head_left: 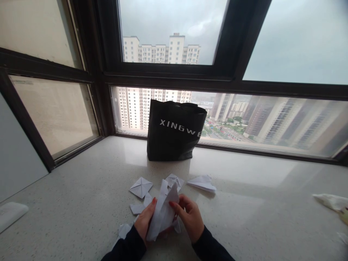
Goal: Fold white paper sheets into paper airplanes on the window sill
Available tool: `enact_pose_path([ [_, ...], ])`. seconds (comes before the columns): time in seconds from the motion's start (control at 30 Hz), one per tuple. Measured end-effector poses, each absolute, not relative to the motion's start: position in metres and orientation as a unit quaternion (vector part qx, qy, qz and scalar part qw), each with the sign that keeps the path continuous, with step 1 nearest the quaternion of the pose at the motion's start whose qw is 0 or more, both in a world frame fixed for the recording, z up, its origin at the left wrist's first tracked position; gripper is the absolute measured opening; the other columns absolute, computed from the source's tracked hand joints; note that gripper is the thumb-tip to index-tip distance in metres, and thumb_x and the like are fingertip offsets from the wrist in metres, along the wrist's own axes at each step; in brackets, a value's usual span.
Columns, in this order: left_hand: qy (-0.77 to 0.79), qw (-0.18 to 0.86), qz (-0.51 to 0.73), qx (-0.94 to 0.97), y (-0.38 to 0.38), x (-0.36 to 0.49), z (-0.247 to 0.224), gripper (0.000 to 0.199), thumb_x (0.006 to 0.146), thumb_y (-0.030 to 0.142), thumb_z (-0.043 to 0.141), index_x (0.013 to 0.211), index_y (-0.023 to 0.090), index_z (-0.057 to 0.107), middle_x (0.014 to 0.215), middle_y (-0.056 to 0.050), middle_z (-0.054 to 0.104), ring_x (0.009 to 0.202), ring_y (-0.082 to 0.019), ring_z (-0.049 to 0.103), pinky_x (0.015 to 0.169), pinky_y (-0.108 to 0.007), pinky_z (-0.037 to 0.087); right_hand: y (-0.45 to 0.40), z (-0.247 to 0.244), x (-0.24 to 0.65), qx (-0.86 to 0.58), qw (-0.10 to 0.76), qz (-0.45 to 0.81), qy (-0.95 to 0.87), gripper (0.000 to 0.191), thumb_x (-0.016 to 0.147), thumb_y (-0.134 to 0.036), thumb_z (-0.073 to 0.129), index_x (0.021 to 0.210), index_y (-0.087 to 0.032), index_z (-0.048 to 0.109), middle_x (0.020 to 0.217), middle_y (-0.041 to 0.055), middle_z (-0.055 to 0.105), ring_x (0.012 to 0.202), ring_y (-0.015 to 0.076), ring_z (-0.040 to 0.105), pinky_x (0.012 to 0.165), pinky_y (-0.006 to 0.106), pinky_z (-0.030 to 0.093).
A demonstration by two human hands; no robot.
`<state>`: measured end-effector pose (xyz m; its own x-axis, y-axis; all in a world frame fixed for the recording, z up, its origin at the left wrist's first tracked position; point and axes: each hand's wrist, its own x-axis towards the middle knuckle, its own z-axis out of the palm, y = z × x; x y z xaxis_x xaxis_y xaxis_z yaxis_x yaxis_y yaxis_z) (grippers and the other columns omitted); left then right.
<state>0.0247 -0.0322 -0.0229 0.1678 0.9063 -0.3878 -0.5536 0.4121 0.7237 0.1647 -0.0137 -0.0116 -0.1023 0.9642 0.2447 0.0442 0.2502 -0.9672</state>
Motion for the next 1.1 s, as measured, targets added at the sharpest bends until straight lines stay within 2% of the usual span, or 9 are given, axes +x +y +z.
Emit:
enact_pose_path([
  [0.1, 0.384, 0.777, 0.447, 0.221, -0.038, 0.028, -0.016, 0.052, 0.068, 0.049, 0.053, 0.102, 0.011, 0.049, 0.082, -0.012, 0.063, 0.077, -0.030, 0.060, 0.060, -0.038, 0.050, -0.016, -0.013, 0.161, -0.458, 0.487, 0.395, -0.630, 0.022, 0.067, -0.037, 0.055, 0.062, -0.016, 0.054, 0.049, -0.0043, 0.047, 0.045, 0.0097, 0.040, 0.045, 0.021, 0.034],
  [0.27, 0.345, 0.774, 0.447, 0.287, -0.045, 0.029, -0.011, 0.039, 0.063, 0.042, 0.062, 0.094, 0.019, 0.052, 0.080, -0.004, 0.061, 0.078, -0.024, 0.060, 0.060, -0.032, 0.050, -0.015, -0.019, 0.162, -0.485, 0.456, 0.367, -0.650, 0.024, 0.069, -0.038, 0.052, 0.063, -0.015, 0.053, 0.048, -0.0041, 0.045, 0.045, 0.0105, 0.041, 0.045, 0.022, 0.034],
  [0.4, 0.352, 0.764, 0.431, 0.326, -0.044, 0.030, -0.013, 0.040, 0.061, 0.033, 0.067, 0.095, 0.020, 0.050, 0.088, -0.004, 0.059, 0.078, -0.022, 0.060, 0.058, -0.027, 0.050, -0.014, -0.022, 0.162, -0.494, 0.445, 0.341, -0.665, 0.023, 0.068, -0.037, 0.052, 0.063, -0.015, 0.053, 0.049, -0.0034, 0.045, 0.047, 0.0116, 0.042, 0.047, 0.023, 0.035],
  [0.5, 0.349, 0.754, 0.438, 0.344, -0.044, 0.031, -0.019, 0.046, 0.058, 0.026, 0.071, 0.097, 0.019, 0.048, 0.092, -0.006, 0.059, 0.081, -0.023, 0.059, 0.062, -0.028, 0.049, -0.014, -0.024, 0.161, -0.494, 0.444, 0.345, -0.663, 0.021, 0.068, -0.036, 0.052, 0.065, -0.015, 0.052, 0.048, -0.0044, 0.043, 0.045, 0.0112, 0.041, 0.046, 0.022, 0.034],
  [0.67, 0.321, 0.759, 0.446, 0.350, -0.043, 0.029, -0.028, 0.046, 0.060, 0.027, 0.069, 0.099, 0.020, 0.047, 0.092, -0.006, 0.059, 0.083, -0.024, 0.058, 0.067, -0.031, 0.048, -0.014, -0.024, 0.162, -0.486, 0.448, 0.381, -0.647, 0.021, 0.068, -0.034, 0.053, 0.078, -0.016, 0.048, 0.043, -0.0084, 0.040, 0.039, 0.0100, 0.041, 0.042, 0.021, 0.032],
  [0.9, 0.307, 0.763, 0.442, 0.358, -0.043, 0.029, -0.030, 0.048, 0.060, 0.027, 0.069, 0.102, 0.021, 0.047, 0.094, -0.006, 0.059, 0.084, -0.024, 0.058, 0.068, -0.031, 0.046, -0.014, -0.021, 0.159, -0.467, 0.477, 0.402, -0.627, 0.043, 0.066, -0.028, 0.055, 0.103, -0.016, 0.038, 0.041, -0.0136, 0.029, 0.037, 0.0075, 0.029, 0.039, 0.018, 0.026],
  [1.0, 0.312, 0.753, 0.455, 0.358, -0.043, 0.028, -0.030, 0.046, 0.062, 0.028, 0.067, 0.103, 0.022, 0.046, 0.097, -0.007, 0.059, 0.084, -0.025, 0.058, 0.070, -0.034, 0.046, -0.012, -0.022, 0.161, -0.458, 0.499, 0.421, -0.604, 0.047, 0.066, -0.032, 0.056, 0.106, -0.017, 0.037, 0.043, -0.0136, 0.027, 0.037, 0.0072, 0.028, 0.039, 0.018, 0.027],
  [1.1, 0.299, 0.756, 0.454, 0.365, -0.043, 0.028, -0.031, 0.050, 0.062, 0.028, 0.067, 0.106, 0.022, 0.045, 0.098, -0.009, 0.059, 0.085, -0.026, 0.058, 0.072, -0.037, 0.044, -0.008, -0.022, 0.165, -0.453, 0.512, 0.420, -0.597, 0.037, 0.069, -0.038, 0.054, 0.097, -0.016, 0.046, 0.046, -0.0113, 0.029, 0.040, 0.0079, 0.032, 0.042, 0.020, 0.029],
])
